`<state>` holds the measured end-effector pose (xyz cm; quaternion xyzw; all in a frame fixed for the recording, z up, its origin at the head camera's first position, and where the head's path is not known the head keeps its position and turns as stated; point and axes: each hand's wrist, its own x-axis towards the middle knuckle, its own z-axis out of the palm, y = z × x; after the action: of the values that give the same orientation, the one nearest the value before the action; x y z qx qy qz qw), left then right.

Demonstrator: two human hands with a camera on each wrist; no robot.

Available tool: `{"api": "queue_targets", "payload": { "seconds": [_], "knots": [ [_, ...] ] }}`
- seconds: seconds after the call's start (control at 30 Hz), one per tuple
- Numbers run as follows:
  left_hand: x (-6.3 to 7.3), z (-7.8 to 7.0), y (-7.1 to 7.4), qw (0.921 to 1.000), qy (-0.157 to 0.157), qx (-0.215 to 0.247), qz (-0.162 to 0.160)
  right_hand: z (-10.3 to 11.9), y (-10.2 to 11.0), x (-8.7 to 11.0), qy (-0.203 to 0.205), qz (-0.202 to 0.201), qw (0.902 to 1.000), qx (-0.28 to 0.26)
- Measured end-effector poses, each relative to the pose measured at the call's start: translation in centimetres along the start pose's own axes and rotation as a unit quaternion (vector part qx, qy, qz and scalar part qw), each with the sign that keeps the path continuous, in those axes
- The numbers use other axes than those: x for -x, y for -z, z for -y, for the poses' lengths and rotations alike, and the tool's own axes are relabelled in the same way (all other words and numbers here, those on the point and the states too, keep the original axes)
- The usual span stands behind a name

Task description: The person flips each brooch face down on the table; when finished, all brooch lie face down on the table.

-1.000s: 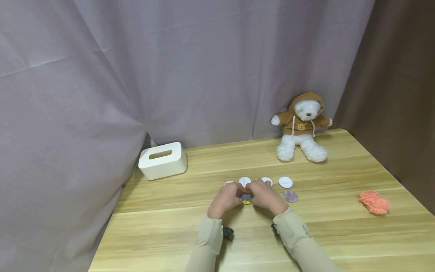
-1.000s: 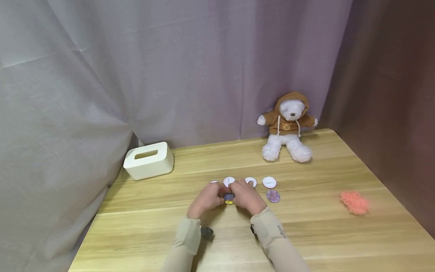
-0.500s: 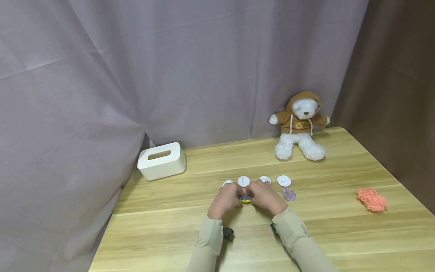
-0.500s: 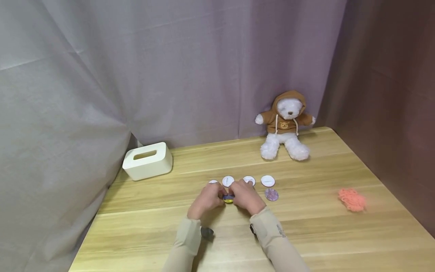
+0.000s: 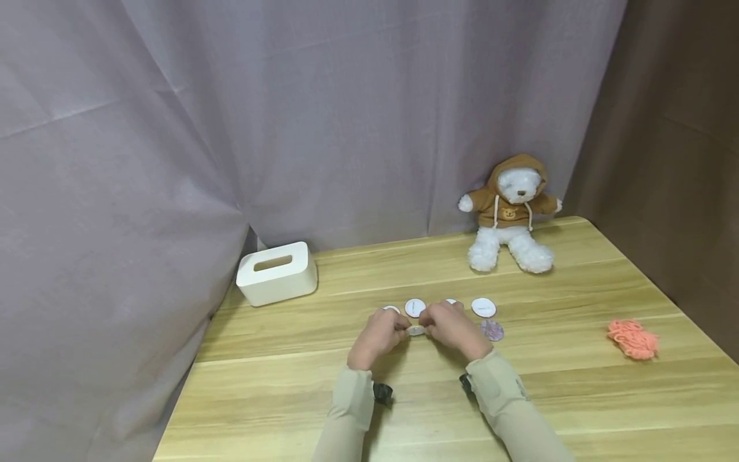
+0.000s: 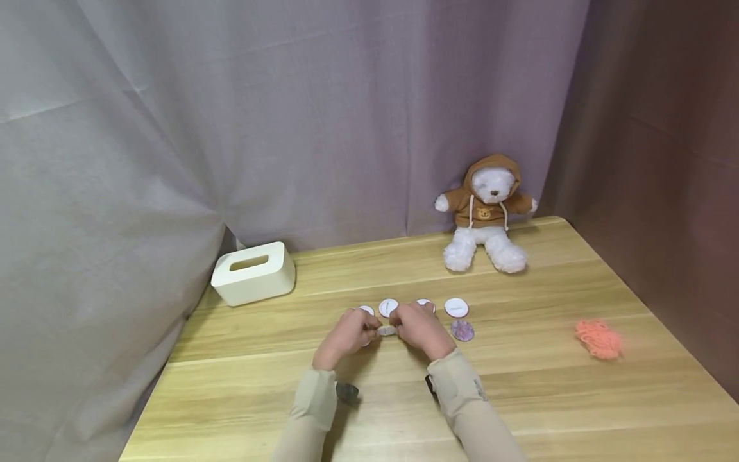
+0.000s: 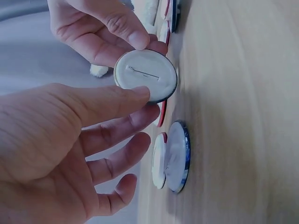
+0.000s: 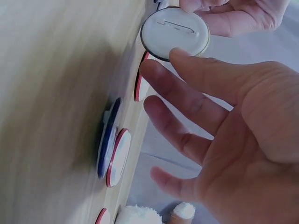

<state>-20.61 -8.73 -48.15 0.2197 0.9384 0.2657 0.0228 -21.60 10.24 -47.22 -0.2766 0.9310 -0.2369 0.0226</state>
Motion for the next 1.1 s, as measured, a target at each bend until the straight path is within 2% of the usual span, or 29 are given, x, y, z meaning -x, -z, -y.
{"api": "queue_targets", "payload": {
  "seconds": [0.2,0.43,0.57,0.7,1.1],
  "knots": [
    [0.0,0.2,0.2,1.0000,-0.003,-0.005,-0.007,0.2,-0.1,-0.3,0.021,-0.004,0.9997,-0.012],
    [-0.3,0.1,-0.1,0.9995,-0.023,-0.017,-0.010,0.2,-0.4,-0.3,0.035,-0.023,0.9991,-0.010],
    [-0.3,0.0,-0.3,0.9998,-0.003,-0.011,-0.016,0.5,-0.5,-0.4,0.044,-0.042,0.9981,-0.009],
    [-0.4,0.0,-0.6,0.9995,0.024,-0.011,-0.020,0.8,-0.6,-0.5,0.038,-0.042,0.9983,-0.013],
    [-0.9,0.0,-0.6,0.9992,0.034,-0.019,-0.001,0.6,-1.0,-0.9,0.013,-0.034,0.9994,-0.002]
  ]
}}
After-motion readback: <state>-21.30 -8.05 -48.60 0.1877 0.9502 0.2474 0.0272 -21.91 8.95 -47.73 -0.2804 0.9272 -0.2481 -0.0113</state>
